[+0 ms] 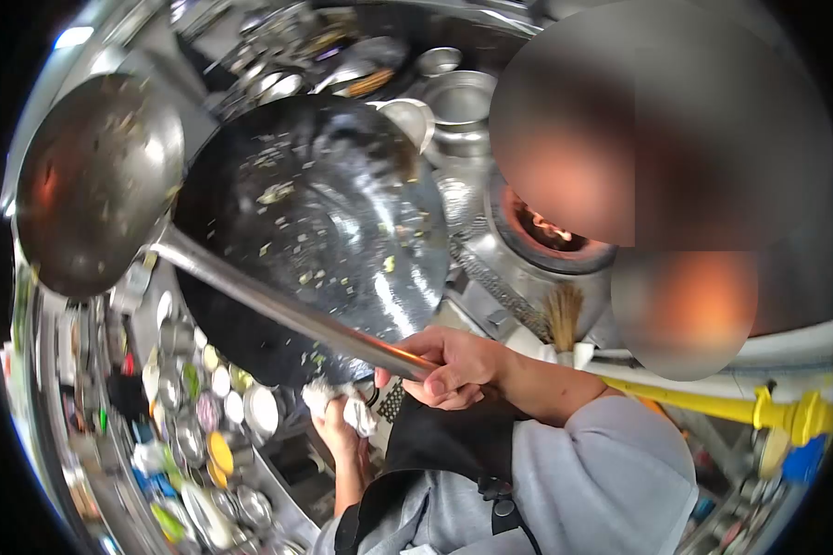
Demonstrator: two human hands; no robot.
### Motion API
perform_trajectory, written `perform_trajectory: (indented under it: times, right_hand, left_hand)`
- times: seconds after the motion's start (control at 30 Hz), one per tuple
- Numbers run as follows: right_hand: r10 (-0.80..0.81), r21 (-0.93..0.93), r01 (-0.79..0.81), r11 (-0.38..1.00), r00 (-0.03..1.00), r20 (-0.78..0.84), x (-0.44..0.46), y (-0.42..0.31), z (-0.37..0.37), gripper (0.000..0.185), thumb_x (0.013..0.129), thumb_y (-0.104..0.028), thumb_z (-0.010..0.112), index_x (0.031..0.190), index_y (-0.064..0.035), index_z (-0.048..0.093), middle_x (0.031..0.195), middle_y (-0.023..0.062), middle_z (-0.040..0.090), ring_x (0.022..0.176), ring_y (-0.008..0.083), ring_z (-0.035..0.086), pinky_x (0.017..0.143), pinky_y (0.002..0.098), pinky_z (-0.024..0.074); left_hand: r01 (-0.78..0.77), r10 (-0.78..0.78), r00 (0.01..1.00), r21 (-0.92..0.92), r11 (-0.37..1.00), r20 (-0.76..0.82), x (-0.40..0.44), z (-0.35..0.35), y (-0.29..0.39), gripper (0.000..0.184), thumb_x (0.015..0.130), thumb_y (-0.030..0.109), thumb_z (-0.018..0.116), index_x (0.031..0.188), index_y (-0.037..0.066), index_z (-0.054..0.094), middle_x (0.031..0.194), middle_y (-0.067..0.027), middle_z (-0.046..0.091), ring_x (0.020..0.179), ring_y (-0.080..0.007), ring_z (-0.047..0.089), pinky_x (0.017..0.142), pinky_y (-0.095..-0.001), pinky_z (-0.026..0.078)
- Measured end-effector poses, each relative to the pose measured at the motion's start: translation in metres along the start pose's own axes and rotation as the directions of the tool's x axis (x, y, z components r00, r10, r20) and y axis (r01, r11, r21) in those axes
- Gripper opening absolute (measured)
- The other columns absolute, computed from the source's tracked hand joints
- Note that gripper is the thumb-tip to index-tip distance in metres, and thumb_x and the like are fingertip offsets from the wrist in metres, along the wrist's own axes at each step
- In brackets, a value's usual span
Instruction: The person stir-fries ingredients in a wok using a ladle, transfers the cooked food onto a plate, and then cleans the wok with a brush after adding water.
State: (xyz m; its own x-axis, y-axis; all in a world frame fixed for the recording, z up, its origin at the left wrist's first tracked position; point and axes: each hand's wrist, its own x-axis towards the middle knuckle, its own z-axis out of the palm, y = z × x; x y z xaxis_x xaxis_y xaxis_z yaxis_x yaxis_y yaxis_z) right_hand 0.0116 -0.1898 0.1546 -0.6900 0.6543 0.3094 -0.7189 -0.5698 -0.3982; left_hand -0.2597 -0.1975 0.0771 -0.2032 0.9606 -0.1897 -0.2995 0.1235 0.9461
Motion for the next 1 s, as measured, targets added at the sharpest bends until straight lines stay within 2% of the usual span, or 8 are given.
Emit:
perform_trajectory:
  times: [0.13,0.23,0.47,0.53,0.63,0.77,0.93,1.0]
  right_hand:
    - [-0.403,-0.339,0.320,0.885,0.891,-0.211,-0.036,-0.021,0.012,0.048,0.092,-0.014,0.063,0.131,0.0060,0.043,0.058,0.0011,0.044,0.036,0.0043,0.038,0.031,0.0202,0.0287]
    - [-0.681,-0.572,0.412,0.709,0.609,-0.406,-0.045,-0.028,0.018,0.043,0.095,-0.008,0.055,0.136,0.0008,0.042,0.061,0.0008,0.046,0.038,0.0034,0.037,0.031,0.0198,0.0303]
    - [-0.872,-0.787,-0.375,0.489,-0.249,-0.422,-0.026,-0.099,-0.026,0.033,0.094,-0.006,0.059,0.126,-0.0012,0.053,0.055,-0.0044,0.046,0.037,0.0041,0.040,0.032,0.0221,0.0315]
    - [-0.900,-0.746,-0.506,0.433,-0.289,-0.326,-0.042,-0.124,-0.072,0.027,0.094,-0.007,0.060,0.121,-0.0044,0.058,0.057,-0.0063,0.045,0.039,0.0034,0.040,0.036,0.0227,0.0306]
    - [-0.974,-0.389,-0.893,0.226,-0.221,-0.059,-0.047,-0.174,-0.121,0.027,0.089,-0.021,0.065,0.108,-0.0019,0.062,0.062,0.0120,0.061,0.044,0.0226,0.057,0.044,0.0347,0.0445]
    - [-0.986,-0.123,-0.989,0.083,-0.100,0.136,-0.062,-0.252,-0.235,0.026,0.089,-0.020,0.060,0.106,-0.0015,0.064,0.077,0.0251,0.067,0.072,0.0393,0.068,0.067,0.0431,0.0544]
    - [-0.712,0.114,-0.848,0.518,-0.501,-0.491,-0.016,-0.348,-0.311,0.028,0.083,-0.013,0.060,0.105,0.0024,0.066,0.102,0.0254,0.068,0.088,0.0380,0.069,0.079,0.0422,0.0551]
    - [-0.610,0.209,-0.832,0.514,-0.526,-0.592,-0.010,-0.374,-0.345,0.016,0.083,-0.012,0.059,0.094,-0.0005,0.060,0.090,0.0204,0.063,0.077,0.0329,0.063,0.069,0.0393,0.0509]
  left_hand:
    - [0.289,-0.308,0.903,0.110,0.951,0.300,0.066,0.089,-0.030,0.019,0.084,0.006,0.053,0.101,-0.001,0.058,0.078,-0.0116,0.065,0.056,-0.0205,0.062,0.046,-0.0328,0.051]
    - [0.533,-0.540,0.662,0.179,0.827,0.520,0.103,0.167,-0.073,0.021,0.086,0.007,0.054,0.106,0.000,0.056,0.080,-0.0093,0.063,0.059,-0.0207,0.063,0.050,-0.0339,0.052]
    - [0.636,-0.713,0.401,0.385,0.669,0.575,0.135,0.306,-0.214,0.026,0.085,0.004,0.051,0.110,-0.001,0.055,0.087,-0.0104,0.063,0.064,-0.0221,0.064,0.051,-0.0363,0.051]
    - [0.651,-0.721,0.387,0.383,0.655,0.575,0.138,0.315,-0.243,0.028,0.083,0.002,0.051,0.111,-0.003,0.055,0.091,-0.0127,0.063,0.069,-0.0233,0.065,0.056,-0.0369,0.053]
    - [0.624,-0.699,0.414,0.377,0.684,0.583,0.130,0.313,-0.259,0.036,0.082,0.002,0.053,0.117,-0.007,0.053,0.103,-0.0141,0.064,0.084,-0.0255,0.067,0.066,-0.0372,0.055]
    - [0.492,-0.733,0.360,0.550,0.675,0.577,0.144,0.313,-0.346,0.045,0.087,0.013,0.057,0.124,-0.010,0.050,0.113,-0.0187,0.062,0.095,-0.0271,0.063,0.081,-0.0372,0.050]
    - [0.441,-0.822,-0.141,0.779,0.446,0.551,0.184,0.288,-0.279,0.076,0.088,0.041,0.061,0.133,-0.016,0.039,0.126,-0.0246,0.055,0.108,-0.0266,0.057,0.090,-0.0382,0.046]
    - [0.343,-0.868,0.120,0.800,0.492,0.482,0.194,0.262,-0.199,0.072,0.086,0.035,0.066,0.132,-0.014,0.041,0.120,-0.0234,0.058,0.103,-0.0240,0.058,0.088,-0.0360,0.048]
